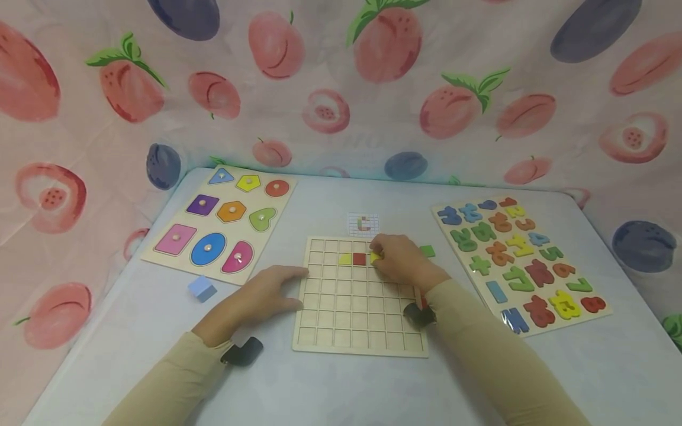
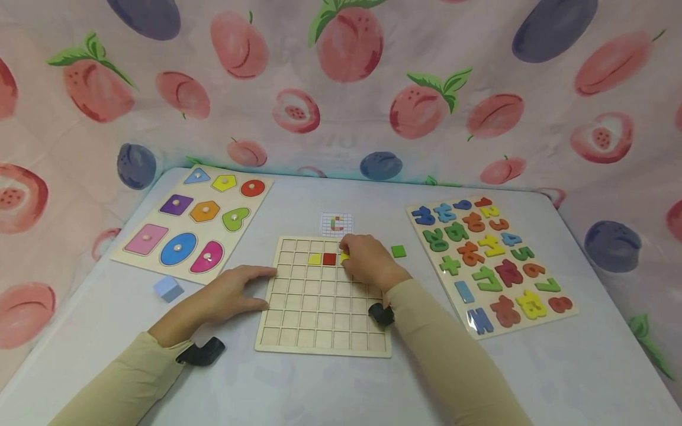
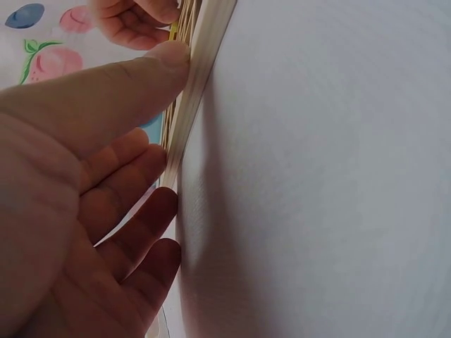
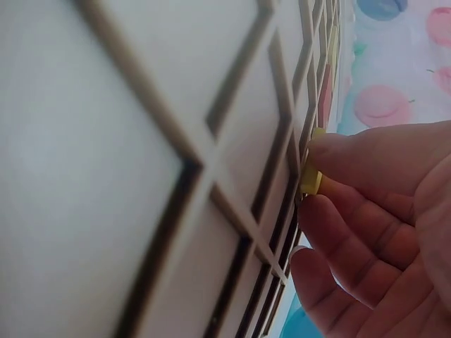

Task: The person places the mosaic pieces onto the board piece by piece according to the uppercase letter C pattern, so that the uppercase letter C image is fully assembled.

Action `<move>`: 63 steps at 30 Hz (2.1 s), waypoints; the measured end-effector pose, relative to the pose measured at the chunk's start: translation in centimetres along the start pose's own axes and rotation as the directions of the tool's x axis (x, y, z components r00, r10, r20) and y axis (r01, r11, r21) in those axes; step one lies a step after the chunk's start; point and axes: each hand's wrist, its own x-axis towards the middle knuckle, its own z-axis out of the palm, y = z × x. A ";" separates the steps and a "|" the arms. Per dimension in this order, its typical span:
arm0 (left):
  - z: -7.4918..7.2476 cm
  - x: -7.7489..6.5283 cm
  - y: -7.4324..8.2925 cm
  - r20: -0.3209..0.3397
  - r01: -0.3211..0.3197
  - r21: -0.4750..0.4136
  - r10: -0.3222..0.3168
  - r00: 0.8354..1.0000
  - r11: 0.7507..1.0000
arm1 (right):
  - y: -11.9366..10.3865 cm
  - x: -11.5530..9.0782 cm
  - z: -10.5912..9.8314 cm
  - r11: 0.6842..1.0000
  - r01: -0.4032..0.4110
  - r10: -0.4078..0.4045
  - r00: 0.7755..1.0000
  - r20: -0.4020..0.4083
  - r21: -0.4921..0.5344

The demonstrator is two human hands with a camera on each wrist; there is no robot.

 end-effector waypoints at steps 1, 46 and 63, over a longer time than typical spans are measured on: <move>0.0 0.0 0.0 0.001 0.000 -0.001 0.000 1.000 1.000 | -0.1 0.0 0.0 1.000 -0.004 0.004 1.000 0.001 -0.002; 0.0 0.0 -0.1 -0.008 -0.023 -0.001 0.023 1.000 1.000 | 4.7 -3.4 -1.8 0.982 -0.064 0.069 0.997 -0.024 0.176; 0.0 -0.1 -0.1 -0.009 -0.031 -0.009 0.031 0.999 0.999 | 8.6 -5.5 -2.3 0.989 -0.092 0.100 0.992 -0.072 0.115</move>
